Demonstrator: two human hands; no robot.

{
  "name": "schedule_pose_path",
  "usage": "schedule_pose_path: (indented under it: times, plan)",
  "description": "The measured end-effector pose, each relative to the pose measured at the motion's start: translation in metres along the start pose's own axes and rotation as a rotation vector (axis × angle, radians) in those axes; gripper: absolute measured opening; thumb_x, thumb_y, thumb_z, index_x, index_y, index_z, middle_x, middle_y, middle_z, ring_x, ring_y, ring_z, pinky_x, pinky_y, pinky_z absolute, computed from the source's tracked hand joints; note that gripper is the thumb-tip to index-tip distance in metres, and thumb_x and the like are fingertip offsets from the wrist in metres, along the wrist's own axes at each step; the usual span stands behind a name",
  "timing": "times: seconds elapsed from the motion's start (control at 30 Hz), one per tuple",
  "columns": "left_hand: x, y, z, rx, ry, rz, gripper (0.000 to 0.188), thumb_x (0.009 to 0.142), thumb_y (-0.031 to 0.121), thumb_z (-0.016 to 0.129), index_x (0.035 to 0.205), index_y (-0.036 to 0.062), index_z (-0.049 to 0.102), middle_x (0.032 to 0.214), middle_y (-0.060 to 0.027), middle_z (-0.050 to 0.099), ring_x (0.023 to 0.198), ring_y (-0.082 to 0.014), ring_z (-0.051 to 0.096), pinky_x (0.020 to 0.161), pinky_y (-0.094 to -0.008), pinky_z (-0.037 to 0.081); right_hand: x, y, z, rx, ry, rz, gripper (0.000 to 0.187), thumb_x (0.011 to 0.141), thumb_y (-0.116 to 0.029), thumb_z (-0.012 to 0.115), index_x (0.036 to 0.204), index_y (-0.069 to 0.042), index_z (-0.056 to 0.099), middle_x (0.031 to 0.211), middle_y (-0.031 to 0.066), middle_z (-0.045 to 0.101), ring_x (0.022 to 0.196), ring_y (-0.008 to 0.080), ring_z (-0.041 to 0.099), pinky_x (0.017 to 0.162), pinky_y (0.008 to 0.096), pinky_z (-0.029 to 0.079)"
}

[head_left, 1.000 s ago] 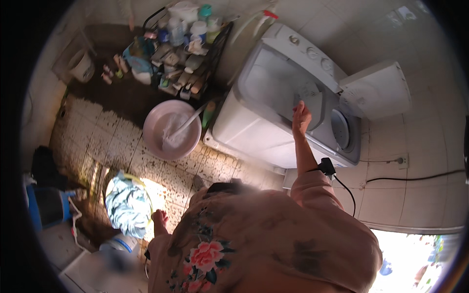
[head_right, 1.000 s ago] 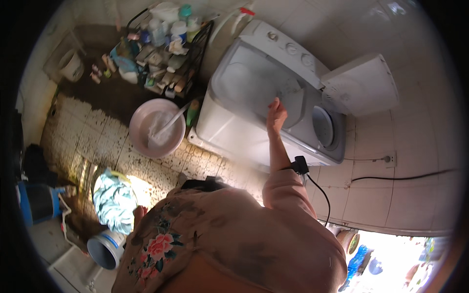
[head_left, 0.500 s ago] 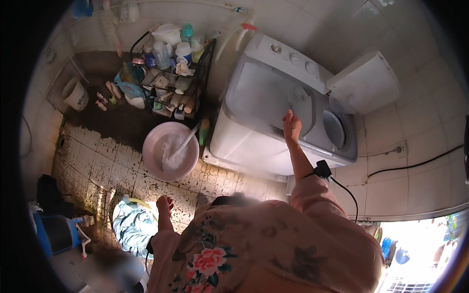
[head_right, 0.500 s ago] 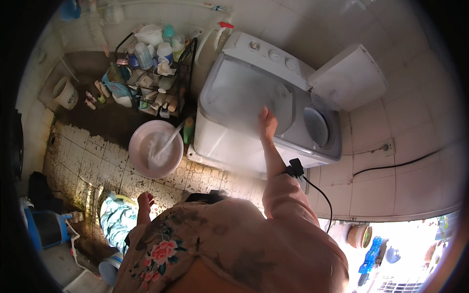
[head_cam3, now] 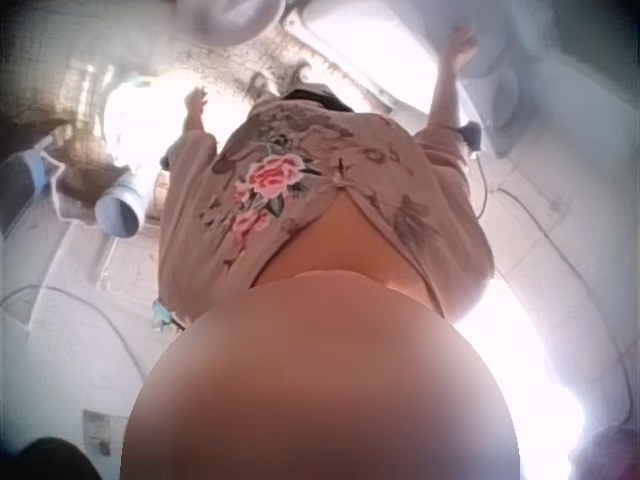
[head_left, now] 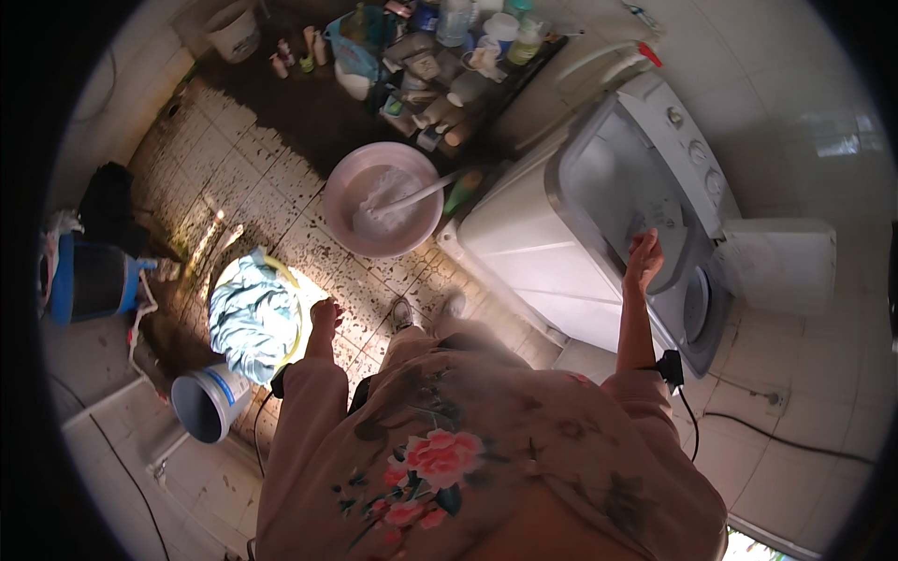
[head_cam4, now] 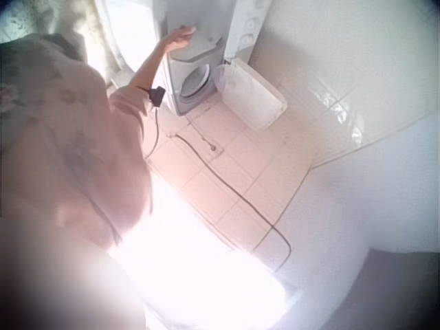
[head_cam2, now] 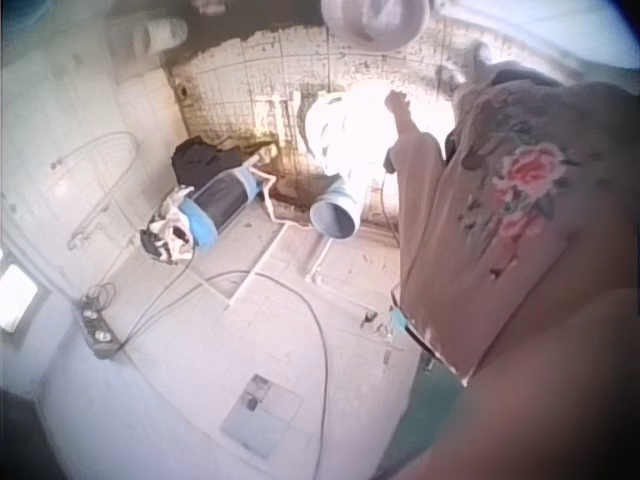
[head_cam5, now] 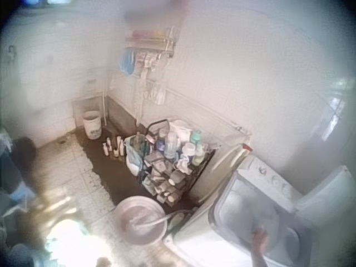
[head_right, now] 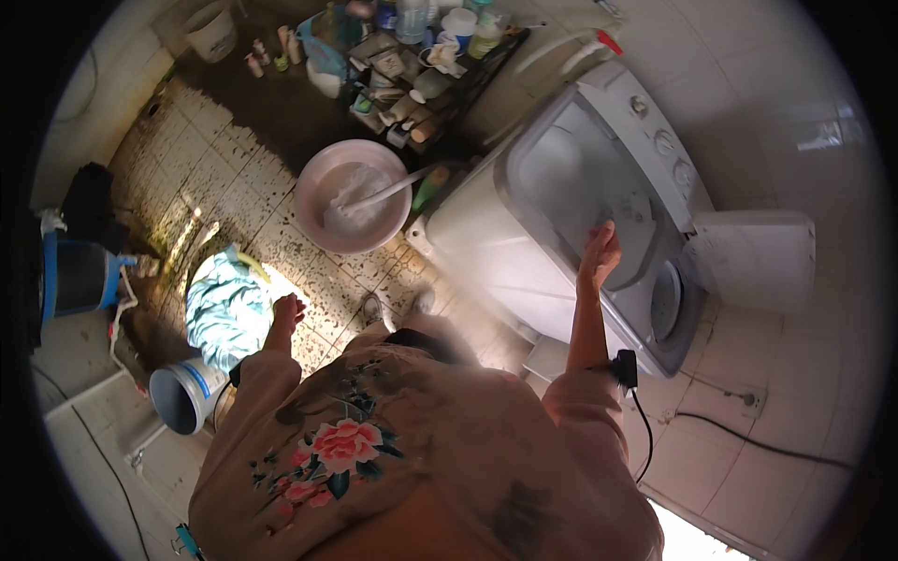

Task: The person places a light blue cloth into a top-loading washing machine, adds water from a pink basin, and operates the machine. They then rinse the basin with a hose and pour the water outside.

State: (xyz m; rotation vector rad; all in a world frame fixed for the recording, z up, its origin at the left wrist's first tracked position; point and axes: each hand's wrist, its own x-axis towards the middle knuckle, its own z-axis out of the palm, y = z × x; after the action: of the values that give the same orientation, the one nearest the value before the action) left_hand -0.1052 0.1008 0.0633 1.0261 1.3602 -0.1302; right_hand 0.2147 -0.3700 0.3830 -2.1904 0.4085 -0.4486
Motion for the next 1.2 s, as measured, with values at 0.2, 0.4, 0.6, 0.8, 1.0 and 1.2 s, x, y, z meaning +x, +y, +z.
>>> schedule_pose_path:
  times: [0.2, 0.4, 0.6, 0.8, 1.0, 1.2]
  plan:
    - [-0.027, 0.052, 0.005, -0.041, 0.015, 0.079, 0.02, 0.084, 0.027, 0.054, 0.093, 0.0088, 0.055, 0.082, -0.0022, 0.059, 0.078, -0.0184, 0.06, 0.069, -0.0383, 0.048, -0.047, -0.086, 0.084, 0.423, -0.411, -0.401, 0.033, 0.095, -0.025, 0.044, 0.075, -0.003, 0.056, 0.058, 0.0002, 0.047, 0.055, 0.0065, 0.044, 0.052, 0.0227, 0.036]
    - [-0.062, 0.13, 0.065, -0.013, -0.045, 0.195, 0.019, 0.085, 0.026, 0.053, 0.095, 0.0092, 0.057, 0.083, -0.0002, 0.059, 0.076, -0.0124, 0.059, 0.064, -0.0288, 0.048, -0.131, -0.099, 0.189, 0.392, -0.986, -0.346, 0.022, 0.09, -0.022, 0.05, 0.081, -0.004, 0.06, 0.062, 0.0063, 0.057, 0.056, 0.0144, 0.054, 0.056, 0.0287, 0.043]
    - [-0.038, 0.122, 0.128, -0.004, -0.146, 0.276, 0.023, 0.082, 0.015, 0.05, 0.1, 0.0043, 0.06, 0.084, -0.0037, 0.061, 0.069, -0.012, 0.06, 0.055, -0.0266, 0.05, -0.188, -0.013, 0.243, 0.049, -0.945, -0.102, 0.032, 0.088, -0.025, 0.043, 0.075, 0.0, 0.058, 0.057, 0.0057, 0.053, 0.05, 0.0137, 0.05, 0.051, 0.0292, 0.041]
    - [0.043, 0.028, 0.138, 0.688, -0.316, 0.615, 0.027, 0.089, 0.025, 0.049, 0.102, 0.0029, 0.059, 0.086, -0.008, 0.064, 0.071, -0.0139, 0.062, 0.061, -0.028, 0.051, -0.212, 0.08, 0.263, -0.06, -0.969, 0.059, 0.029, 0.086, -0.026, 0.045, 0.07, -0.004, 0.055, 0.054, 0.004, 0.051, 0.043, 0.0117, 0.045, 0.039, 0.0276, 0.034]
    - [0.098, -0.025, 0.119, 0.52, -0.237, 0.566, 0.023, 0.089, 0.016, 0.052, 0.103, -0.001, 0.058, 0.084, -0.0107, 0.065, 0.072, -0.0167, 0.064, 0.067, -0.0277, 0.051, -0.249, 0.114, 0.31, -0.179, -1.01, 0.381, 0.024, 0.084, -0.027, 0.05, 0.077, -0.006, 0.058, 0.056, 0.0031, 0.053, 0.043, 0.012, 0.046, 0.039, 0.0263, 0.036]
    - [0.186, -0.035, 0.112, 0.489, -0.168, 0.469, 0.019, 0.084, 0.015, 0.058, 0.1, 0.0038, 0.06, 0.087, -0.0137, 0.067, 0.083, -0.024, 0.065, 0.073, -0.0343, 0.051, -0.252, 0.213, 0.417, -0.105, -0.99, 0.422, 0.024, 0.088, -0.029, 0.05, 0.091, -0.006, 0.058, 0.073, 0.0058, 0.06, 0.05, 0.0139, 0.052, 0.046, 0.0261, 0.043]
